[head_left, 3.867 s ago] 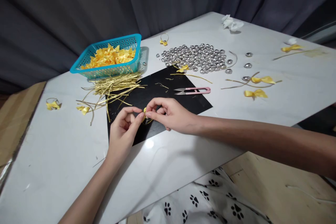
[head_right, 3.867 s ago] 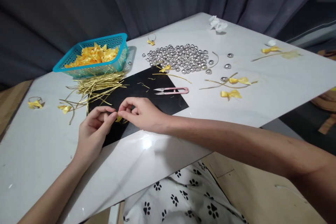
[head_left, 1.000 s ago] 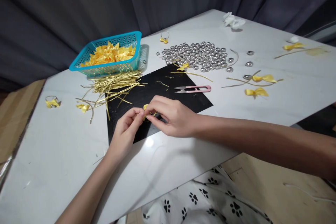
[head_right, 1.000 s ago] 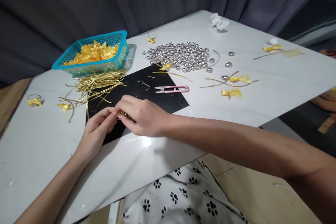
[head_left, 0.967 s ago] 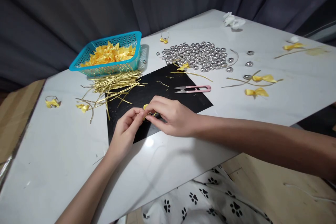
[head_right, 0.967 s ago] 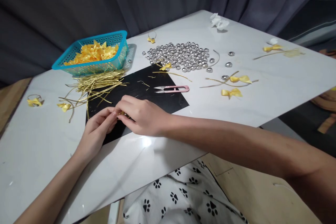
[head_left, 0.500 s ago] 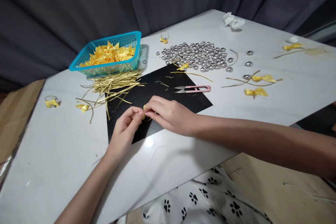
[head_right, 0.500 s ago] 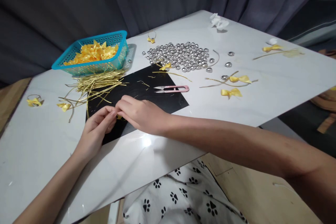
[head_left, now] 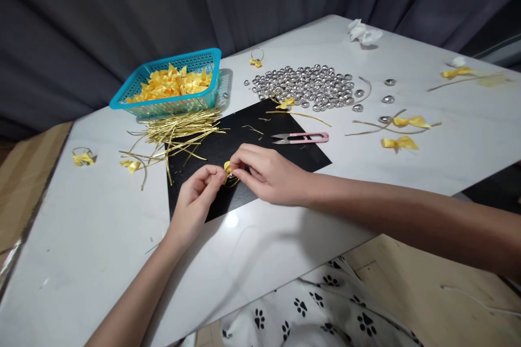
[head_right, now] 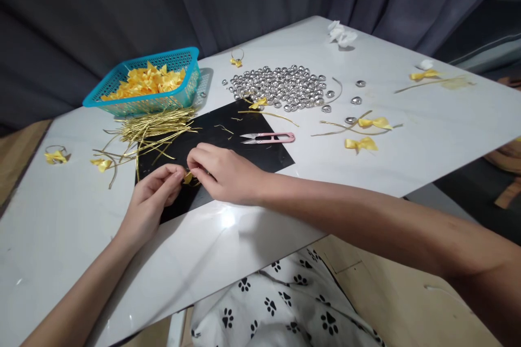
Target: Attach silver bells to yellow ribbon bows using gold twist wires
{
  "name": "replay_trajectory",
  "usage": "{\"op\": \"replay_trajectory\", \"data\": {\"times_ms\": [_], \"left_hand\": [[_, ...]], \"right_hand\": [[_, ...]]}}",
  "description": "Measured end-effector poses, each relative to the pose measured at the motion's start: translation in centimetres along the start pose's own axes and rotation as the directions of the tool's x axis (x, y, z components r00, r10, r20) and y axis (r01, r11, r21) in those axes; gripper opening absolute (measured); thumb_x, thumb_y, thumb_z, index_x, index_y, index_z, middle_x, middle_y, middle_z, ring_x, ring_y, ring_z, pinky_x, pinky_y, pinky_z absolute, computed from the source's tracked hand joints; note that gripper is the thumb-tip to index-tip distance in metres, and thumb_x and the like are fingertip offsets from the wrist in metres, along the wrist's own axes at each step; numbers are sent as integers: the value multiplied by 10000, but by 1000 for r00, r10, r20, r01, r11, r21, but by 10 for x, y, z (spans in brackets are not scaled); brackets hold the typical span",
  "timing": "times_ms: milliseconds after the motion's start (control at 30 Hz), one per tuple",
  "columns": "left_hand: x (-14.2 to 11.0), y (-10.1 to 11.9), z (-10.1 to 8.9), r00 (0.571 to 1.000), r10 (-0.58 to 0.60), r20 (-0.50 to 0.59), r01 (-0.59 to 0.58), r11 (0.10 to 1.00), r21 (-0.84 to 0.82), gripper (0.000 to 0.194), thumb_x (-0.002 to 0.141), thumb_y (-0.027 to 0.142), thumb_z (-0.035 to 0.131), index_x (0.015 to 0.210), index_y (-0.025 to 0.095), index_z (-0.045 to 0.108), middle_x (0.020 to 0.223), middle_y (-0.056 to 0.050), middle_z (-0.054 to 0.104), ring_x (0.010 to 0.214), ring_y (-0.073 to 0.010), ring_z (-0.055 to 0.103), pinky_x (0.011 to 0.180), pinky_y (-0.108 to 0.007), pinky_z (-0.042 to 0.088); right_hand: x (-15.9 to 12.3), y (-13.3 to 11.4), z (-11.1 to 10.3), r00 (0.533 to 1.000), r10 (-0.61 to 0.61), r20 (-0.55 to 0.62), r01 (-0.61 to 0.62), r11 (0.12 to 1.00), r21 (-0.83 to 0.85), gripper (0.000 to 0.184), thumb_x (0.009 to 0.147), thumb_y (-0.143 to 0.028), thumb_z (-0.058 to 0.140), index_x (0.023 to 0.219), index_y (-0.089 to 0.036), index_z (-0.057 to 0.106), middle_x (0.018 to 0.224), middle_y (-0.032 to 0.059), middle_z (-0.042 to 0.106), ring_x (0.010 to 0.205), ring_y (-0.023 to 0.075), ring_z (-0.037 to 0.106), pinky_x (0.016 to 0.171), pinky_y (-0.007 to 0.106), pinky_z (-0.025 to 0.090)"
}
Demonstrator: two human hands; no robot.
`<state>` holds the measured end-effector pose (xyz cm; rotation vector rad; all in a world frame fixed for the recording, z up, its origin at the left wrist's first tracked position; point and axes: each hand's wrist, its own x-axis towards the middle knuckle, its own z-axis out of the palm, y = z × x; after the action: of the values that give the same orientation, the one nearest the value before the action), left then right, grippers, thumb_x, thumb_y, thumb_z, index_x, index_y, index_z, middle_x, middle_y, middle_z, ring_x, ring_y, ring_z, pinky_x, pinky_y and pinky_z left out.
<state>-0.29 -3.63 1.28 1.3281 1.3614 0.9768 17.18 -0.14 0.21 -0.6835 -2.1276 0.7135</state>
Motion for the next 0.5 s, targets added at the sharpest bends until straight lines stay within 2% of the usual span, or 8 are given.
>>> {"op": "replay_trajectory", "data": {"times_ms": [133,300,500], "left_hand": [[-1,1,0,1000,-12,-9,12,1000,24,230,772,408,629,751,181,599,555,60,359,489,-90,250,455,-243,205],[-1,5,3,1000,-25,-17,27,997,71,237,723,394,659,747,164,605,575,52,401,491,-83,275,454,-233,207],[-2,5,3,1000,-16,-11,17,995,95,225,761,386,623,735,166,582,568,59,363,494,-80,252,454,-231,195]], "right_hand": [[0,0,-3,1000,-3,-7,3,1000,11,87,856,-92,452,796,-142,490,768,17,477,646,98,413,618,227,355],[3,3,-12,998,-9,62,10,1000,-9,79,859,-104,464,800,-134,506,746,9,474,627,90,396,604,219,340],[9,4,-23,994,-15,105,20,999,-42,81,835,-82,490,768,-119,514,688,-11,455,602,81,386,590,209,324]]}}
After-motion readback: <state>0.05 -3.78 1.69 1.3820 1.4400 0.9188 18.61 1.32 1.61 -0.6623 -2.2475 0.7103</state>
